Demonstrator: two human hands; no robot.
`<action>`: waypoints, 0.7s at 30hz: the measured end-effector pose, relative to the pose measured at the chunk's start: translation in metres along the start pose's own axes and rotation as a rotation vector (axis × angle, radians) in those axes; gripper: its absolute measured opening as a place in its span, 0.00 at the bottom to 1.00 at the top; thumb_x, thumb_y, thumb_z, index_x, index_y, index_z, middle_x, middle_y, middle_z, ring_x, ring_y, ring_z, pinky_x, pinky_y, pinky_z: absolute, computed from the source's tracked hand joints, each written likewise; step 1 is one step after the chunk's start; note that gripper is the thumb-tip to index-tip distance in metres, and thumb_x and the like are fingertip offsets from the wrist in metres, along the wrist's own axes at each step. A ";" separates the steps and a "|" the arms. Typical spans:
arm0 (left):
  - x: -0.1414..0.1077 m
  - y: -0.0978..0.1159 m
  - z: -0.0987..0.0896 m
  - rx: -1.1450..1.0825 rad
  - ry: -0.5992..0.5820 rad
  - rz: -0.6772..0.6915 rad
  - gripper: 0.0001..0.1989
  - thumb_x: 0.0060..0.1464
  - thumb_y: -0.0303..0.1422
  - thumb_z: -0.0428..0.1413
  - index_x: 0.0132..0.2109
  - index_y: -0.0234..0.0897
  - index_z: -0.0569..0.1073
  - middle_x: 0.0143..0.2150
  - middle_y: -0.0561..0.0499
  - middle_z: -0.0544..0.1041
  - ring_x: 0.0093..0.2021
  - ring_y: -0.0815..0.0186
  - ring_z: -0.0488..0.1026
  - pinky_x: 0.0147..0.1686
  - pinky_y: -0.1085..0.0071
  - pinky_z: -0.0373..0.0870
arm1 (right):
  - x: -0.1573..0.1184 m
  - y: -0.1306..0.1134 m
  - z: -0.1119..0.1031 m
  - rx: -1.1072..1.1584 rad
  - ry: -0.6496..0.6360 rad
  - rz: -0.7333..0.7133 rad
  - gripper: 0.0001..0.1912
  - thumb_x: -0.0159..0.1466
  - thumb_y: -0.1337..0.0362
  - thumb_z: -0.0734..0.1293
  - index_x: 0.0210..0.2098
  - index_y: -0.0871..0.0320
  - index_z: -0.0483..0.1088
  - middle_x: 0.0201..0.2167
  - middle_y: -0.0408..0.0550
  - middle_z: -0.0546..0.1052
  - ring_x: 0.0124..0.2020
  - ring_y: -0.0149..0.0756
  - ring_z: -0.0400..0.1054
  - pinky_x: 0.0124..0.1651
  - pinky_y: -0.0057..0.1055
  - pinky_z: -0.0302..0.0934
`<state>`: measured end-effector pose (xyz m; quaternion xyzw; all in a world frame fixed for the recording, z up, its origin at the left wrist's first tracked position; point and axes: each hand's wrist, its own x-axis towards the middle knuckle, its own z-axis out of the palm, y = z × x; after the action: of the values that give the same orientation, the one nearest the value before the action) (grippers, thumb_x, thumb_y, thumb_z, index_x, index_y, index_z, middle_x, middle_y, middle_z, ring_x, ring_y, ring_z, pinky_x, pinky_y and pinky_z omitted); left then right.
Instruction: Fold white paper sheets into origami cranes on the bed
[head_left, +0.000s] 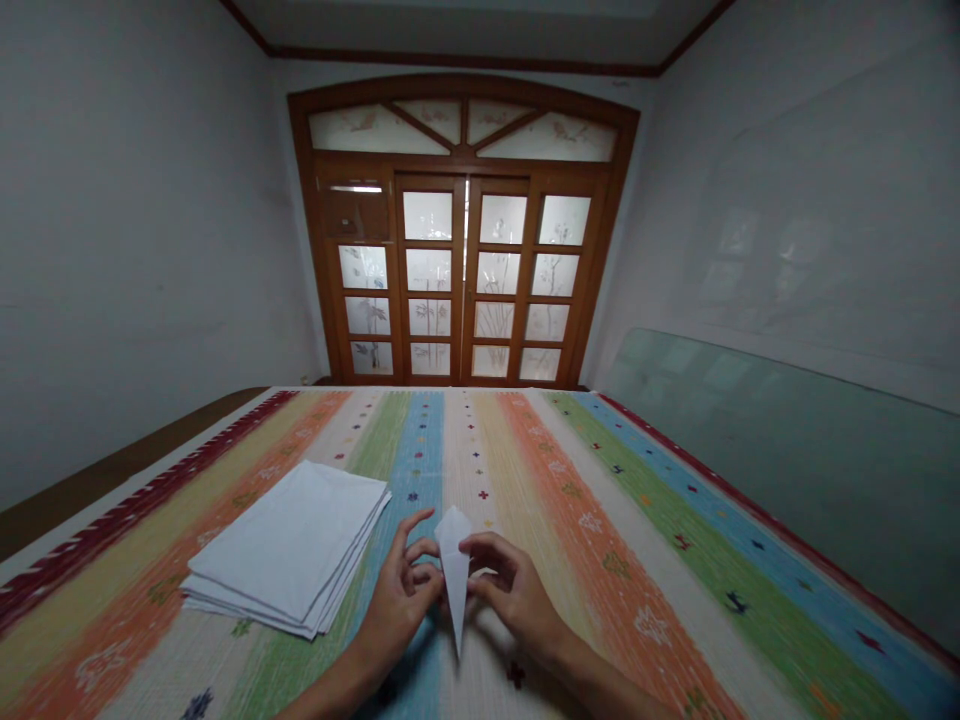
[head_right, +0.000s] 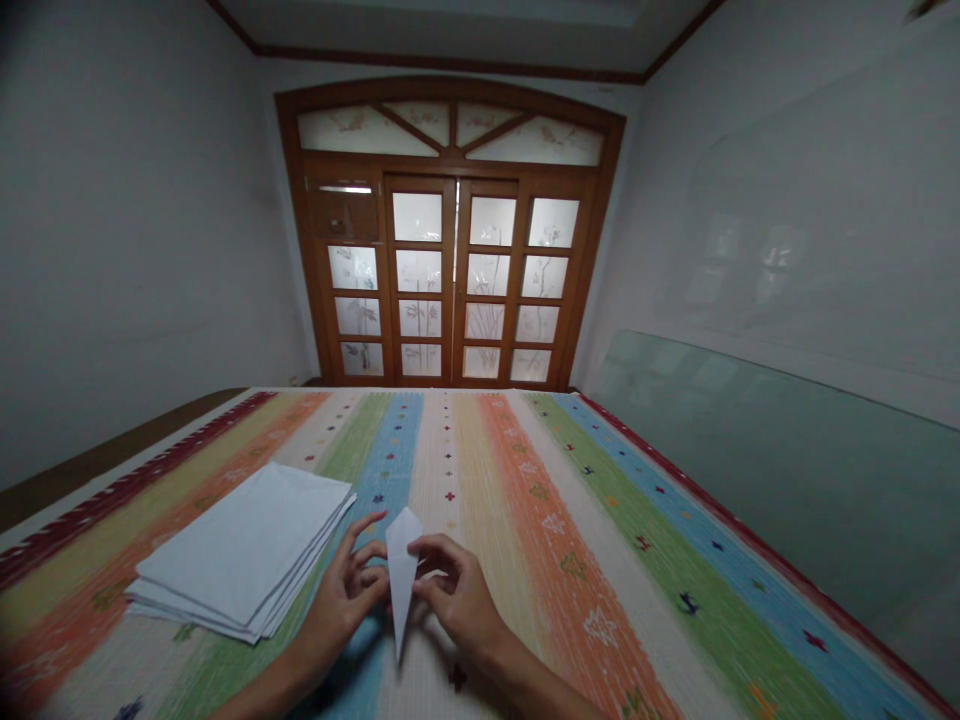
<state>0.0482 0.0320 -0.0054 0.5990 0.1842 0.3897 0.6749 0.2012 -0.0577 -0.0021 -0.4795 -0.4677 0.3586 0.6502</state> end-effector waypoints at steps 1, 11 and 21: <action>0.000 0.000 0.000 0.017 0.004 0.004 0.32 0.52 0.40 0.66 0.60 0.43 0.64 0.39 0.54 0.73 0.24 0.71 0.72 0.25 0.75 0.71 | 0.000 0.001 0.001 0.015 0.013 -0.012 0.16 0.52 0.68 0.73 0.41 0.54 0.74 0.38 0.47 0.80 0.38 0.39 0.76 0.37 0.31 0.71; -0.010 0.015 0.001 0.395 -0.031 0.235 0.10 0.62 0.39 0.60 0.42 0.38 0.81 0.42 0.46 0.82 0.37 0.61 0.80 0.34 0.72 0.77 | -0.006 0.001 0.008 -0.026 0.076 -0.122 0.26 0.60 0.64 0.72 0.54 0.49 0.61 0.36 0.45 0.78 0.37 0.39 0.77 0.36 0.31 0.71; -0.014 0.004 0.002 0.571 0.016 0.557 0.07 0.59 0.29 0.61 0.45 0.40 0.77 0.37 0.50 0.82 0.33 0.65 0.80 0.32 0.75 0.79 | -0.011 -0.002 0.006 -0.093 -0.021 -0.214 0.18 0.67 0.60 0.69 0.55 0.49 0.64 0.41 0.49 0.80 0.42 0.40 0.78 0.39 0.31 0.72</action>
<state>0.0398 0.0204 -0.0039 0.7864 0.1210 0.4957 0.3483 0.1918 -0.0667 -0.0028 -0.4525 -0.5394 0.2700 0.6568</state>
